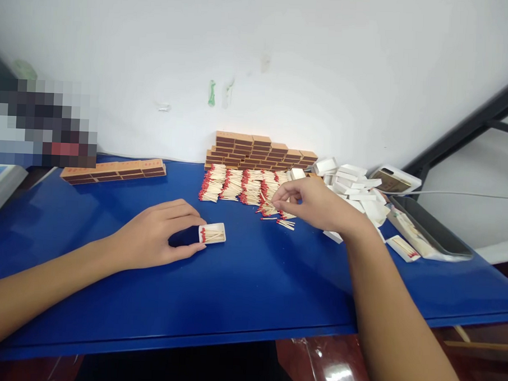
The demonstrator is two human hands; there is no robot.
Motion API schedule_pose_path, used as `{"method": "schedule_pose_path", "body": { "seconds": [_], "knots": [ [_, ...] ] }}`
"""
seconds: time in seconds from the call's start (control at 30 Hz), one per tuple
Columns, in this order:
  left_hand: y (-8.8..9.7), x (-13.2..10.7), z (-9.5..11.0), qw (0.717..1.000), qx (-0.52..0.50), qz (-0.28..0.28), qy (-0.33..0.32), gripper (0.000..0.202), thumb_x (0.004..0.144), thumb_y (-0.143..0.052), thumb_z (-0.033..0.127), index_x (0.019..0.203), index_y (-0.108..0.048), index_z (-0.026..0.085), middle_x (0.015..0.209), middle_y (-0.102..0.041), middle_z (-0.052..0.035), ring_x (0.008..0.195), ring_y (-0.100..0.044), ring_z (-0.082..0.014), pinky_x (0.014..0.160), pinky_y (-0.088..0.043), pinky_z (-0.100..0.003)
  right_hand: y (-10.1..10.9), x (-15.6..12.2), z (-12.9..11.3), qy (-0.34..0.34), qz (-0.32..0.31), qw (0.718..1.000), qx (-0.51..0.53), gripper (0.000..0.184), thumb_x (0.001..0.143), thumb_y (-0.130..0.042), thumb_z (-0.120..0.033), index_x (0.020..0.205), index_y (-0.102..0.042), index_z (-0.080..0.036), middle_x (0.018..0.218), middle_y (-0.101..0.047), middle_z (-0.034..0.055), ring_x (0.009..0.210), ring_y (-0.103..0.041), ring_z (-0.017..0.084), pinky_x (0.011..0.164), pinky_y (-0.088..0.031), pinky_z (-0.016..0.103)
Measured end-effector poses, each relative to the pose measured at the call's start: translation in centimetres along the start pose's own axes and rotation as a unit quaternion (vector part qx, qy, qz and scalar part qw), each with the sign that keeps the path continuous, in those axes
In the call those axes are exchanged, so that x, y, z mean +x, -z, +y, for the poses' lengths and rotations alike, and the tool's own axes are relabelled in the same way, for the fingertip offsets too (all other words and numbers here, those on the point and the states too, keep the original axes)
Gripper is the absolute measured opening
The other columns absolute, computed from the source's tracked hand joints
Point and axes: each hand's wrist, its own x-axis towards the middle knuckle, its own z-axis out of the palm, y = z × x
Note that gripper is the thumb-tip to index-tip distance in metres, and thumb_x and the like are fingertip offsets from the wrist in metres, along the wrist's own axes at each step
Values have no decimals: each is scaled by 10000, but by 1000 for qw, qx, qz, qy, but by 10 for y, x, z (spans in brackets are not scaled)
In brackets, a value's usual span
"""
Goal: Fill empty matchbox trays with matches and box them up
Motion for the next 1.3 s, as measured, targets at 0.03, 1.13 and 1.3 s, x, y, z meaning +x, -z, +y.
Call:
{"method": "schedule_pose_path", "body": {
  "seconds": [0.03, 1.13, 1.3],
  "knots": [
    [0, 0, 0, 1000, 0, 0, 0, 270, 1025, -689, 370, 1181, -753, 159, 1089, -764, -91, 989, -706, -241, 884, -582, -387, 2, 0, 0, 1, -13, 1000, 17, 351, 914, -696, -564, 934, -798, -229, 885, -805, 62, 788, -696, 221, 690, -502, 333],
    [-1, -2, -1, 1000, 10, -6, 4, 286, 1027, -693, 374, 1191, -755, 148, 1094, -765, -97, 995, -712, -253, 890, -589, -407, -38, 10, -7, 65, -91, 994, -16, 273, 1012, -596, -442, 957, -723, -207, 853, -683, 51, 730, -581, 193, 653, -410, 318],
    [-3, -1, 1, 1000, 3, -9, 15, 266, 1017, -704, 371, 1176, -752, 164, 1072, -763, -85, 979, -708, -248, 877, -581, -393, -50, 4, -39, 135, -22, 991, 7, 210, 1068, -591, -372, 963, -688, -218, 925, -664, 44, 815, -596, 189, 721, -441, 317]
  ]
}}
